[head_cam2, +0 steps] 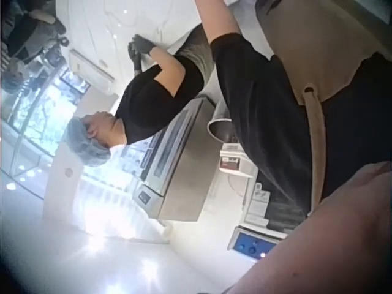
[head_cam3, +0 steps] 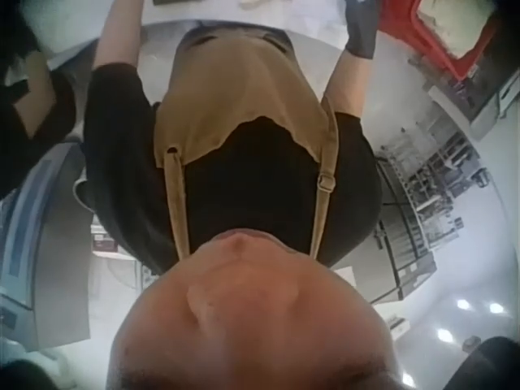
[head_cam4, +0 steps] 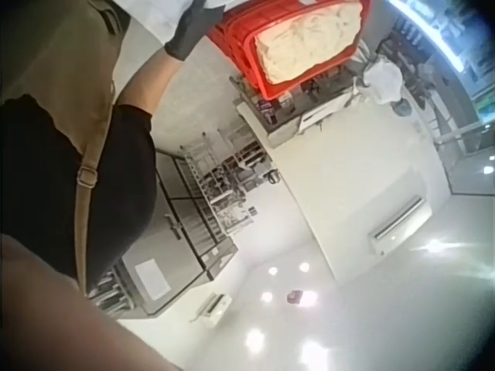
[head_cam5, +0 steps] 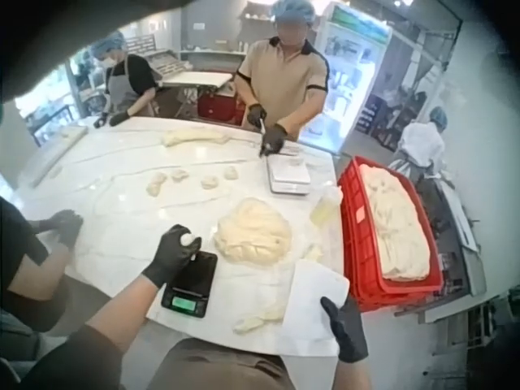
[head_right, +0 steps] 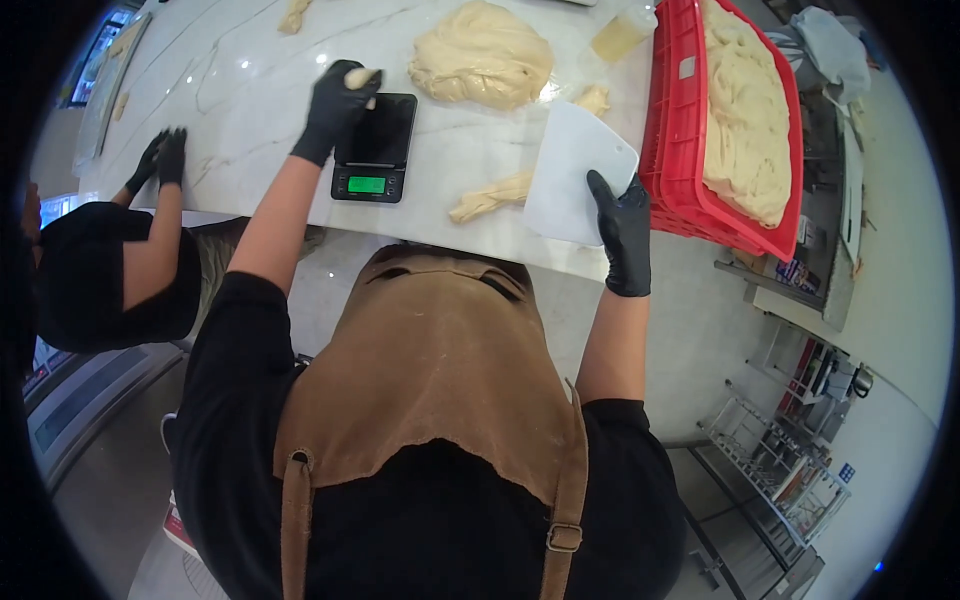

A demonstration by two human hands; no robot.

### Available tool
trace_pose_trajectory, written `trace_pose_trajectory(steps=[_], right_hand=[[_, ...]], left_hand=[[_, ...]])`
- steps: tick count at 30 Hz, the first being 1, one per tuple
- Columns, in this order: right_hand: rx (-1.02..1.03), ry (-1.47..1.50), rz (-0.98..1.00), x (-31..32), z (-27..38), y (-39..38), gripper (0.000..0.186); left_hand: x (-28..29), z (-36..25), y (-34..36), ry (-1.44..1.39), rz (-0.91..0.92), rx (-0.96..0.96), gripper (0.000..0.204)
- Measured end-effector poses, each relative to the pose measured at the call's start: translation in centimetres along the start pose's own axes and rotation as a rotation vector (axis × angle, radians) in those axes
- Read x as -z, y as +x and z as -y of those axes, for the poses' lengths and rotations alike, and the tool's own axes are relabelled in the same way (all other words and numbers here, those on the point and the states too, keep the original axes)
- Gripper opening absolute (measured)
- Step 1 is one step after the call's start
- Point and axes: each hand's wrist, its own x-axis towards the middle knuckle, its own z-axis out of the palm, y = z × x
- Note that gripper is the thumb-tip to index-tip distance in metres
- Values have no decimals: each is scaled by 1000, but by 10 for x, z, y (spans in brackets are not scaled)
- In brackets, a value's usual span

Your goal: Portioning, weighing, and shaping bread dough on a marble workbench in a bakery.

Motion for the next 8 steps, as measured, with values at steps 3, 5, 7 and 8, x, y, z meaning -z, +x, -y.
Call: trace_pose_trajectory(steps=[3,5,7,8], right_hand=[[-15,-11,0,3,-2,-4,34],[-10,-31,20,1,-4,-2,34],[-12,-67,40,-3,-10,1,37],[-22,-86,48,-4,-12,3,40]], left_hand=[[51,29,29,438,-44,-396,50],[94,72,58,779,-204,-615,64],[106,87,79,709,-193,-333,63],[103,89,85,807,-59,-114,69]])
